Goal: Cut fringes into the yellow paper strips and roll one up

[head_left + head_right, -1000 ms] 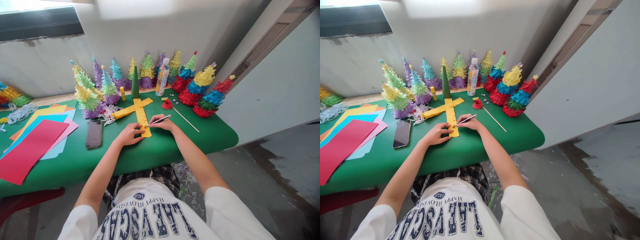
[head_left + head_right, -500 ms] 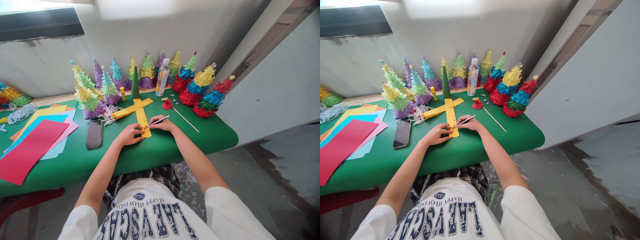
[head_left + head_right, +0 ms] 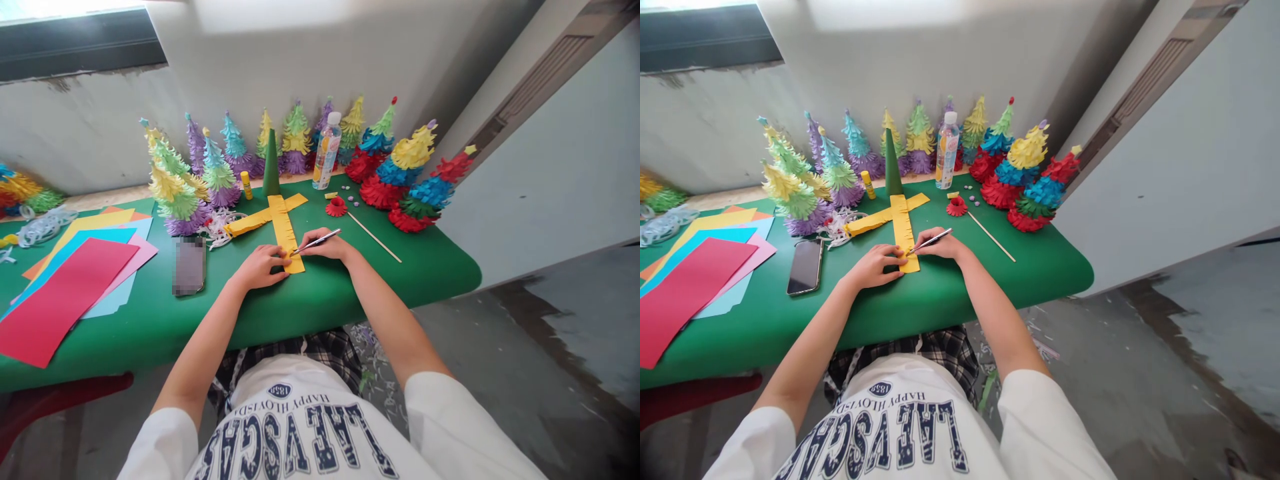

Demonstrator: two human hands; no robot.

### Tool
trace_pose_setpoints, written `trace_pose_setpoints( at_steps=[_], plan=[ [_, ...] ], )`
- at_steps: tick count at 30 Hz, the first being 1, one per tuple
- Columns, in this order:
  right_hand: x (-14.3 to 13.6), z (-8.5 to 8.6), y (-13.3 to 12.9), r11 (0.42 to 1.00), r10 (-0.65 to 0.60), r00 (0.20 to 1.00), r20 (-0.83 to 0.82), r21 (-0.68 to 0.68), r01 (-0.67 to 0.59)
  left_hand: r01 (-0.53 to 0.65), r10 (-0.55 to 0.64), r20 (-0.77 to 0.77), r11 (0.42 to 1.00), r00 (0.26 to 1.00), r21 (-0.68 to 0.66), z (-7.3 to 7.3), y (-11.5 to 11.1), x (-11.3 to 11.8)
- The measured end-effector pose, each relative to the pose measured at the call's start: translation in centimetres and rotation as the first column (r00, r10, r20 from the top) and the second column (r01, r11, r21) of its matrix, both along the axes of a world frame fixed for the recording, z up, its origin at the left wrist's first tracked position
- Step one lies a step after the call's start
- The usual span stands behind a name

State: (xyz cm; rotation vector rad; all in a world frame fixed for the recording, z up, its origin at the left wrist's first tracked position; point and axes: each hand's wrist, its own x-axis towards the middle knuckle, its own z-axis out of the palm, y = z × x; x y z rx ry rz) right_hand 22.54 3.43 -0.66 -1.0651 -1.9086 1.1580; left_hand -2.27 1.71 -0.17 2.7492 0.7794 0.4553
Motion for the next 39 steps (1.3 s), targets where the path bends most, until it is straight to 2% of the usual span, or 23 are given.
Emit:
trace_pose_setpoints(
  at_steps=[12,39],
  plan=[
    [0.4,0.5,-0.1,1.0,0.0,0.999,0.032,0.002,0.0,0.002,-0.002,-0.028,1.0,1.0,-0.001,0.5,-0.1,0.2],
    [2.6,0.8,-0.2,0.998,-0.028,0.999,0.024,-0.051,0.03,0.014,-0.014,-0.013,1.0,1.0,0.024,0.3,-0.1,0.2]
  ],
)
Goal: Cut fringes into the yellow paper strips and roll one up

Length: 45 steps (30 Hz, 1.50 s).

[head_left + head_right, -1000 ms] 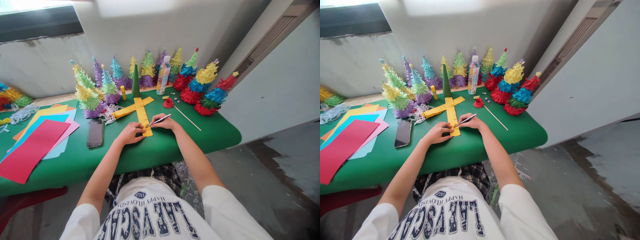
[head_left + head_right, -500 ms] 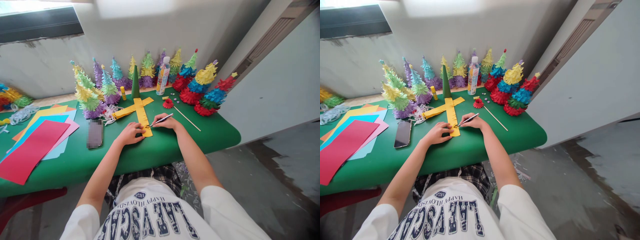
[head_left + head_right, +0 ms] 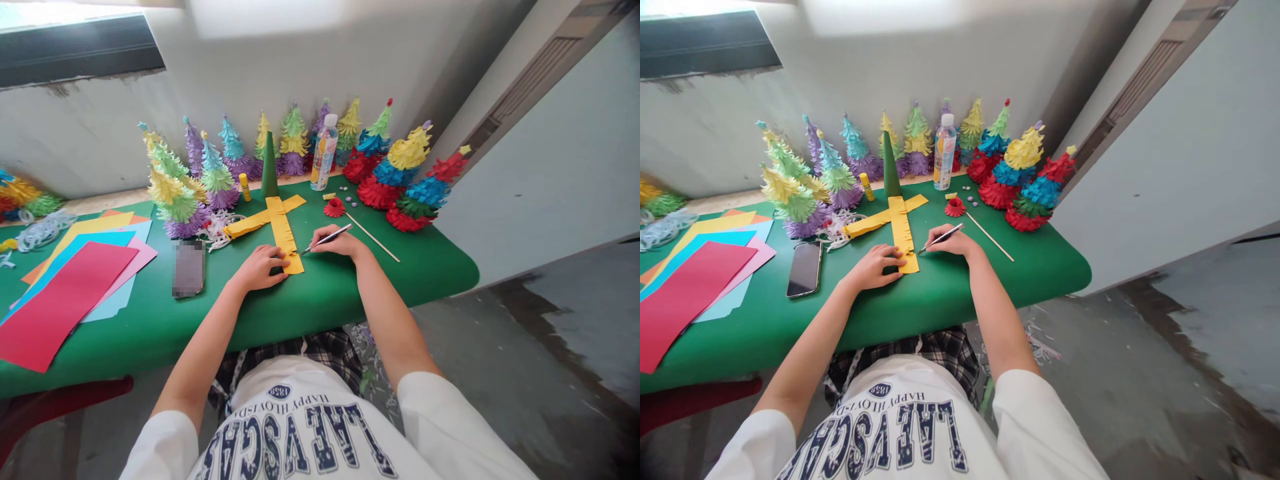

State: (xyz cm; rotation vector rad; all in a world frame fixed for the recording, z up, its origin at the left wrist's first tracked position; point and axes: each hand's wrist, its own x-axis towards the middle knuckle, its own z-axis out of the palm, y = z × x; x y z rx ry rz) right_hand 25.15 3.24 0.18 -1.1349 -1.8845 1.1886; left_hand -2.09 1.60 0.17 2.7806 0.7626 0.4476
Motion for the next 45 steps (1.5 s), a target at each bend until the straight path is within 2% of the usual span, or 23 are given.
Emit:
trace_pose_setpoints(
  at_steps=[7,21,26,33,40,45],
  plan=[
    [-0.5,-0.3,-0.2,0.997,-0.082,0.995,-0.052,0.003,0.083,0.016,-0.016,0.015,1.0,1.0,0.006,-0.1,0.0,-0.2],
    [-1.4,-0.8,0.0,0.999,-0.043,0.999,-0.021,0.007,0.043,0.026,-0.025,-0.04,0.999,0.999,0.028,-0.4,0.0,-0.1],
    [-2.3,-1.0,0.0,1.0,-0.028,0.997,-0.071,-0.009,0.027,0.036,-0.035,-0.017,0.999,0.999,0.033,-0.4,0.0,-0.1],
    [-2.4,-0.4,-0.2,0.989,-0.145,0.972,-0.184,0.01,0.15,0.013,-0.012,-0.012,1.0,1.0,0.013,-0.5,0.0,-0.3],
    [-2.5,-0.8,-0.1,0.999,-0.007,0.996,-0.094,-0.042,0.003,0.004,-0.004,0.008,0.999,1.0,-0.032,-0.7,0.1,-0.4],
    [-2.5,-1.0,0.0,1.0,0.018,0.998,-0.059,-0.016,-0.019,0.01,-0.01,0.013,0.999,1.0,-0.039,-0.7,0.2,-0.4]
  ],
)
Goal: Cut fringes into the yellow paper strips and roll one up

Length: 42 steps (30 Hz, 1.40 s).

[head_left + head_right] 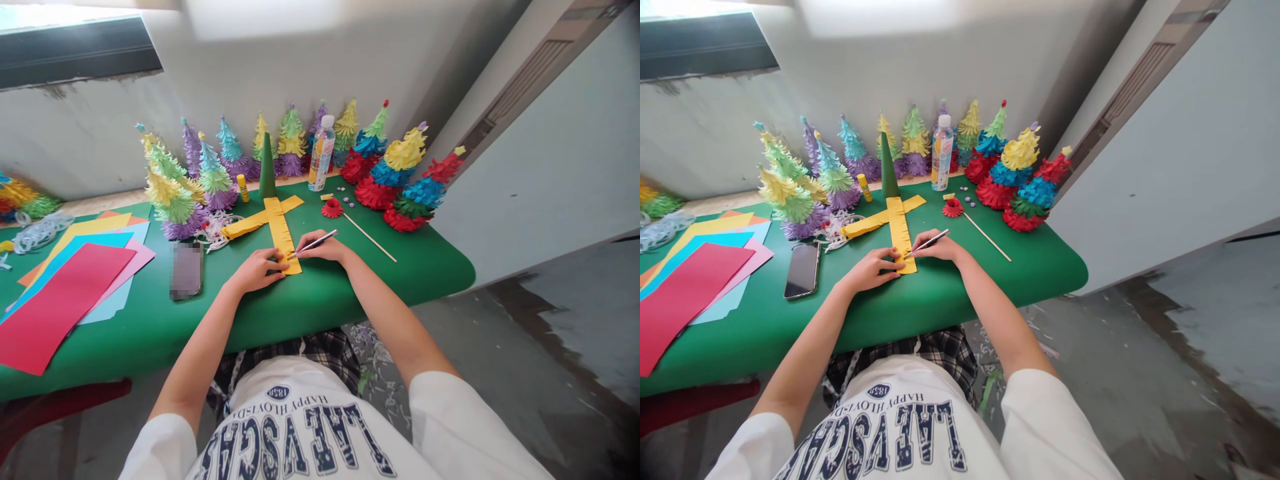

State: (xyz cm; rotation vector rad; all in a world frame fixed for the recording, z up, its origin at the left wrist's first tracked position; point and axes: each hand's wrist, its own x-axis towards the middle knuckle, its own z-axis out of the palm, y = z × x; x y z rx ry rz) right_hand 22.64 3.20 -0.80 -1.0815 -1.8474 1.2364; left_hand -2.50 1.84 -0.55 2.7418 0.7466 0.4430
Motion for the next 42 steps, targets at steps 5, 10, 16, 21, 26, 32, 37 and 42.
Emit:
trace_pose_setpoints(
  at_steps=[5,10,16,21,26,32,37,42],
  plan=[
    [0.1,0.0,-0.1,1.0,0.007,1.0,0.013,0.004,-0.007,0.005,-0.005,0.003,1.0,1.0,-0.008,0.0,0.0,0.0],
    [0.0,0.1,-0.2,1.0,0.011,0.999,0.03,0.013,-0.011,-0.005,0.005,0.002,1.0,1.0,-0.012,0.1,0.0,0.1],
    [0.0,0.0,-0.2,0.999,0.029,0.999,0.032,0.044,-0.03,-0.004,0.004,-0.016,1.0,1.0,0.009,0.3,0.0,0.2],
    [0.3,-0.1,-0.1,0.998,0.033,0.999,0.034,0.059,-0.035,-0.003,0.004,-0.045,0.999,0.999,0.033,0.5,0.0,0.1],
    [1.0,0.3,-0.3,0.998,0.015,0.998,0.06,0.053,-0.018,0.0,0.002,-0.054,0.999,0.999,0.037,0.6,-0.1,0.2],
    [1.8,1.0,-0.5,0.999,0.004,0.995,0.095,0.044,-0.008,-0.018,0.019,-0.058,1.0,0.998,0.01,0.6,-0.2,0.2],
    [2.2,1.2,-0.6,1.0,0.001,0.996,0.084,0.013,-0.002,-0.028,0.028,-0.048,1.0,0.998,0.004,0.6,-0.3,0.3],
    [2.3,1.0,-0.6,1.0,-0.029,0.998,0.055,-0.002,0.029,-0.013,0.013,-0.026,1.0,1.0,0.003,0.5,-0.2,0.2]
  ],
)
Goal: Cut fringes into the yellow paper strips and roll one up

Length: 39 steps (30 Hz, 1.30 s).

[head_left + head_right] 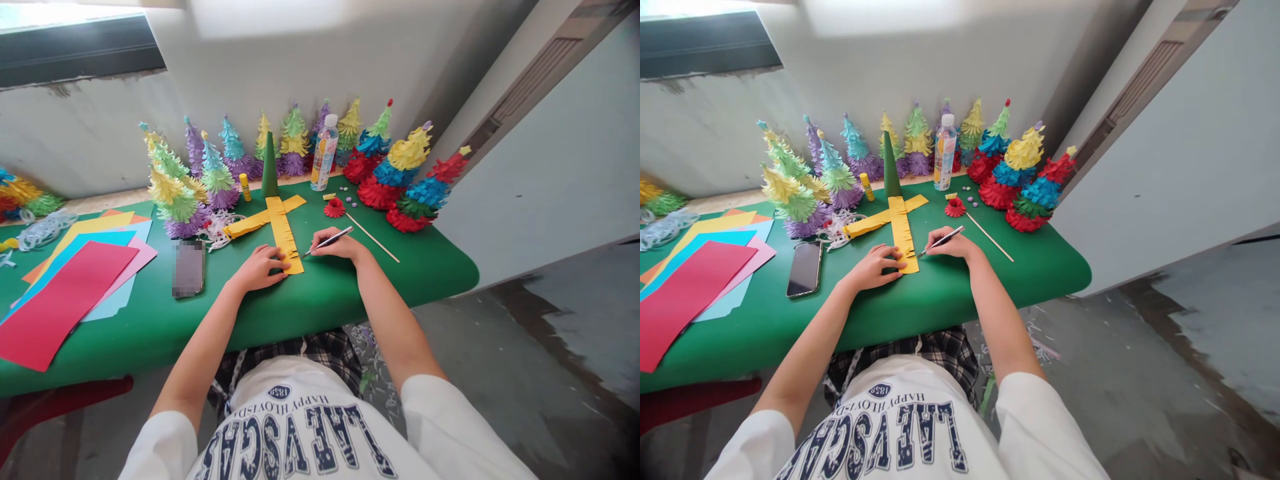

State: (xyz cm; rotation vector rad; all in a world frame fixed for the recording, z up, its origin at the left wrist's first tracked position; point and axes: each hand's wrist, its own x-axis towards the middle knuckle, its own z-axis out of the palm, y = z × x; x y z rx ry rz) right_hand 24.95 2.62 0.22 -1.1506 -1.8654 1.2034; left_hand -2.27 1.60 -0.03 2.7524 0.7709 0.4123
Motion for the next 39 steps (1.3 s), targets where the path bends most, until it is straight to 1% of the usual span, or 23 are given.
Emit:
trace_pose_setpoints(
  at_steps=[5,17,21,24,27,29,31,34,39],
  plan=[
    [-0.5,-0.2,0.0,0.999,-0.025,0.998,-0.053,0.018,0.026,0.006,-0.006,0.018,1.0,1.0,-0.007,0.0,0.1,0.0],
    [-1.2,-0.6,0.1,1.0,0.003,1.0,0.017,0.027,-0.003,-0.005,0.005,0.028,1.0,1.0,-0.01,0.0,0.0,0.1],
    [-1.7,-0.9,0.2,0.999,0.013,1.0,0.017,0.049,-0.013,-0.013,0.014,0.015,1.0,1.0,-0.011,0.0,0.0,0.1],
    [-2.0,-0.8,0.0,0.997,0.015,1.0,0.005,0.072,-0.015,-0.018,0.018,0.002,1.0,1.0,-0.007,0.0,-0.1,0.0],
    [-2.1,-0.4,-0.6,0.996,-0.042,0.999,-0.031,0.073,0.044,-0.011,0.01,0.017,1.0,1.0,0.013,-0.1,-0.1,0.0],
    [-1.9,-0.2,-1.1,0.99,-0.11,0.991,-0.077,0.075,0.115,0.015,-0.016,0.048,1.0,0.999,0.025,-0.3,-0.1,0.1],
    [-1.7,-0.1,-1.6,0.985,-0.148,0.981,-0.124,0.074,0.158,0.052,-0.054,0.087,0.998,0.995,0.023,-0.6,0.0,0.2],
    [-1.8,-0.3,-1.9,0.99,-0.126,0.984,-0.126,0.05,0.133,0.089,-0.09,0.126,0.996,0.988,0.018,-0.9,0.1,0.3],
    [-2.4,-0.8,-1.2,0.999,-0.05,0.996,-0.078,0.01,0.051,0.093,-0.094,0.145,0.996,0.985,0.014,-0.9,0.3,0.2]
  ],
)
